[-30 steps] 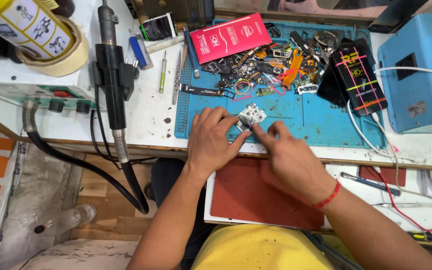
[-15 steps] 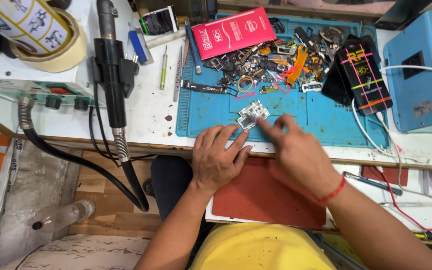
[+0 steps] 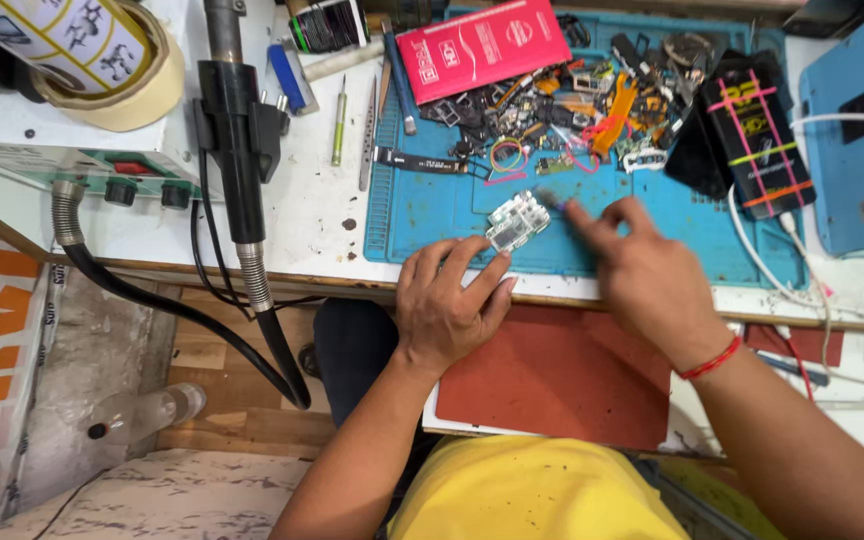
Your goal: The person brushes a small circuit board with a purple brush and scrapes parts of it using a small metal tool while it sits on a blue work mat.
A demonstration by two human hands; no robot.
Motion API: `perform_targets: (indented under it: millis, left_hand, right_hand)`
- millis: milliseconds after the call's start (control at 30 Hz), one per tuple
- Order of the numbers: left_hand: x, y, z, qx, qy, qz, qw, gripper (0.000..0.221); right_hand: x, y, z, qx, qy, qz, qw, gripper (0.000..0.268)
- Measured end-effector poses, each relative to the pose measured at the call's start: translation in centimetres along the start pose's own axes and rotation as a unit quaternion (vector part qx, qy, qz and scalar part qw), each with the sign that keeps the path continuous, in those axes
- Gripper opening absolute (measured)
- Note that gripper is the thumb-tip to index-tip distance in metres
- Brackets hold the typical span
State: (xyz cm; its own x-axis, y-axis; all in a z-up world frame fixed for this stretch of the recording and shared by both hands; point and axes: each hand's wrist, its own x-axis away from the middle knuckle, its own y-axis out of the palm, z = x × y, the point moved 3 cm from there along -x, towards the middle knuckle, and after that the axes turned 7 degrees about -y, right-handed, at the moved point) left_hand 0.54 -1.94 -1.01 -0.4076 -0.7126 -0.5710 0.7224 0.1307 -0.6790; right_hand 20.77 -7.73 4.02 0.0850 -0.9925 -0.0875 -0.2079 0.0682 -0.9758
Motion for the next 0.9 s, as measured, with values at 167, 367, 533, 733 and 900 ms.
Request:
perform_targets:
  millis: [167,367,533,733,900]
  left_hand:
    - [-0.1,0.0,0.1,0.005,0.004,-0.003,1.000,0.022]
    - [0.0,-0.2,0.4,-0.001,0.007,-0.015,1.000,0.025]
    - [0.4,-0.3,0.6,-0.006,-0.003,-0.018,1.000,0.025]
    - [0.0,-0.1,0.5,-0.014,0.008,-0.012,1.000,0.026]
    - [0.0,-0.1,0.4,0.008,0.003,0.007,1.000,0.024]
  right_hand:
    - [0.5,1.1,-1.5,-0.075,0.029,-0.064,0.995,0.060]
    - [-1.3,0.0,-2.1,-0.041,-0.054,-0.005,0.998,0.085]
    - [-1.5,-0.6,-1.9,-0.025,0.009,-0.057,0.998,0.068]
    - [-1.5,0.2,0.0,-0.004,-0.006,-0.052,0.999,0.065]
    - [-1.1,0.3,0.9,0.004,-0.013,-0.031,0.999,0.065]
